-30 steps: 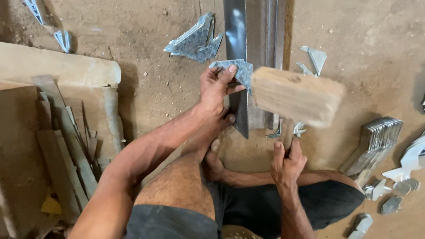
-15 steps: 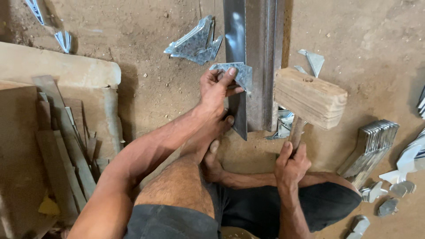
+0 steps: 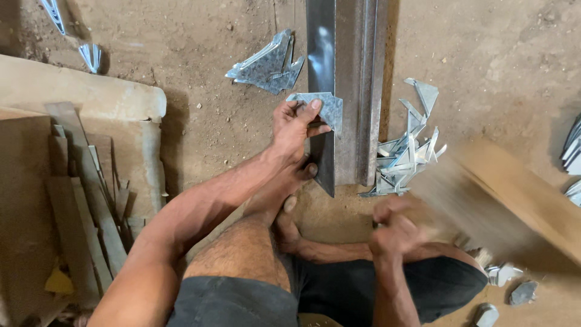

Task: The person sits on the ground and bends small flat metal pieces one at a time over the edge of a heavy metal beam, holding each piece in place with one hand and striking it with a wooden mallet held in the other hand. Finished pieces are set aside in a pile and a new piece is taken from a stack.

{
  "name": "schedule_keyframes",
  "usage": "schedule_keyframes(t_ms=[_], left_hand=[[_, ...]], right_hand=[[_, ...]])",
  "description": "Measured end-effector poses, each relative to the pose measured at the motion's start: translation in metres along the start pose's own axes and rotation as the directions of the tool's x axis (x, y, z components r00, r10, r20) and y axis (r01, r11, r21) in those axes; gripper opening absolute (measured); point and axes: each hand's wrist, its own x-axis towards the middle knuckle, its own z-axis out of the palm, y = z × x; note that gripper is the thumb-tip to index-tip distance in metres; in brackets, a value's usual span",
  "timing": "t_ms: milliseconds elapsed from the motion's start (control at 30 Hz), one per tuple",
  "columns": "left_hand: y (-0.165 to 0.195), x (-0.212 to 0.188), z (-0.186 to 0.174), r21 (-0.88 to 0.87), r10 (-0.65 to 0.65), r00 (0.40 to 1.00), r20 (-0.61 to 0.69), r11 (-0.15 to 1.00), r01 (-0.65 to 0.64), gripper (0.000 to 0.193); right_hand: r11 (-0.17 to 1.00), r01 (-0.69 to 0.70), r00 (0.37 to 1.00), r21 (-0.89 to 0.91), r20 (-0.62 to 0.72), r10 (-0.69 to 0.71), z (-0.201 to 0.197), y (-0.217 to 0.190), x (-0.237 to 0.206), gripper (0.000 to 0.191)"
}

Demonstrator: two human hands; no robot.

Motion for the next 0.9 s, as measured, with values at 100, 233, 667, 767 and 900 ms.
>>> schedule_keyframes(t_ms=[100,233,667,767,900], left_hand=[[-0.003,0.001,-0.001,-0.008,0.003,1.0,-0.029,1.0,-0.003,0.011],[-0.007,0.003,-0.004,0.007,-0.013,0.998,-0.058,1.0,0.013,0.01],[-0.005,0.008,-0.006,-0.027,-0.105,0.993,-0.045,0.994,0.104,0.013],[-0.005,0.009,-0.008,-0.017,-0.115,0.992,-0.05,0.993,0.114,0.013],[-0.004,0.012,-0.008,-0.037,-0.141,0.988,-0.057,0.99,0.139,0.012]], right_hand=[[0.75,-0.008,0.989,-0.662,0.105,0.103,0.003,0.015,0.01,0.033],[0.802,-0.073,0.997,-0.593,-0.065,0.042,-0.009,0.008,0.003,0.043],[0.966,-0.086,0.991,-0.243,-0.119,0.059,-0.003,0.0,0.008,0.044],[0.999,-0.007,0.994,0.041,-0.113,0.012,0.007,-0.007,0.006,0.042],[0.831,-0.222,0.969,-0.51,-0.024,0.245,0.02,0.012,0.018,0.037]])
